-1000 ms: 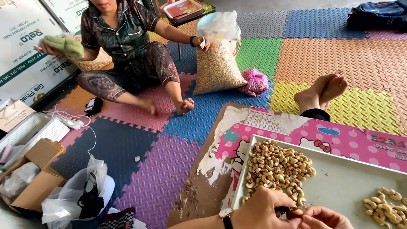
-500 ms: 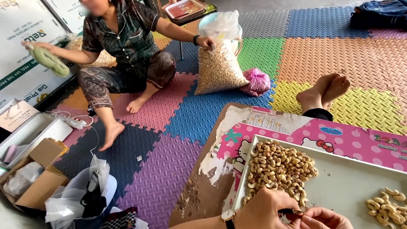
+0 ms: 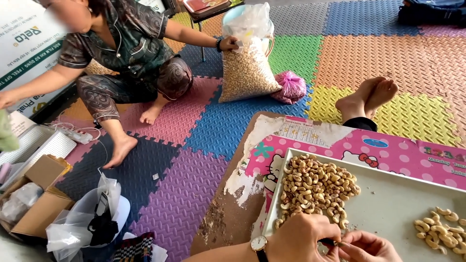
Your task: A person sits on the floor and manually peels the skins off of cashews, sorting them into piles on a tray.
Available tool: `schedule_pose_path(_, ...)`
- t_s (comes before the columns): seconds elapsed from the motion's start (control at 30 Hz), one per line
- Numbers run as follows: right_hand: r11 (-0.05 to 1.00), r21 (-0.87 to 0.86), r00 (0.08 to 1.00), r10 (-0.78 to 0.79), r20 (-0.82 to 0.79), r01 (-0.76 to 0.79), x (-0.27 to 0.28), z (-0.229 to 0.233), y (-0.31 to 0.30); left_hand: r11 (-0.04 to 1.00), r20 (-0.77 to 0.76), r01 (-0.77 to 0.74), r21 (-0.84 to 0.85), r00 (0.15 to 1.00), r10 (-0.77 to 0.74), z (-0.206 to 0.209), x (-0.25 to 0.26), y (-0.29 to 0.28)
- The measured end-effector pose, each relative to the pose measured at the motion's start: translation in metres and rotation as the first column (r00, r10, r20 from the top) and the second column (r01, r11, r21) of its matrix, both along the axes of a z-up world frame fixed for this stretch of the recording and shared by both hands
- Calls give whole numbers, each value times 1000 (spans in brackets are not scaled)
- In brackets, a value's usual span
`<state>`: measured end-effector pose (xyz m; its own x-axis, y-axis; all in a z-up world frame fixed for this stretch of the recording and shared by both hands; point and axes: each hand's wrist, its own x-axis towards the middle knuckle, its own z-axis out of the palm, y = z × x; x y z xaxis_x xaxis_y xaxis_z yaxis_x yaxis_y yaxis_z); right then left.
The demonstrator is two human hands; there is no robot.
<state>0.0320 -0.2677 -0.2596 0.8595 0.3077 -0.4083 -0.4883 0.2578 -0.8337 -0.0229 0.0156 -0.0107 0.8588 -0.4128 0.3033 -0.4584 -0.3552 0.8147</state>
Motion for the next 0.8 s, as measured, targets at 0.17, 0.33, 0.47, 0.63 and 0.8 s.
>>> schedule_pose_path(0.17,995,88,999,34,39,-37,-2,-7,-1,997,74,12,79,997,-18,-9,1,0)
schedule_pose_path(0.33,1000,-24,1000,9,-17,-10,-10,35,16,983,126,25,182,991,-48,-20,7,-1)
schedule_pose_path(0.47,998,15,996,-61,-71,62,-16,55,24,981,206,-4,194,978,-37,-30,13,-2)
schedule_pose_path(0.63,990,61,988,-117,-102,123,-24,136,49,994,145,-51,97,989,36,-28,22,-3)
schedule_pose_path(0.8,988,71,989,-137,-53,140,-23,145,49,992,43,-119,43,992,117,-11,26,-4)
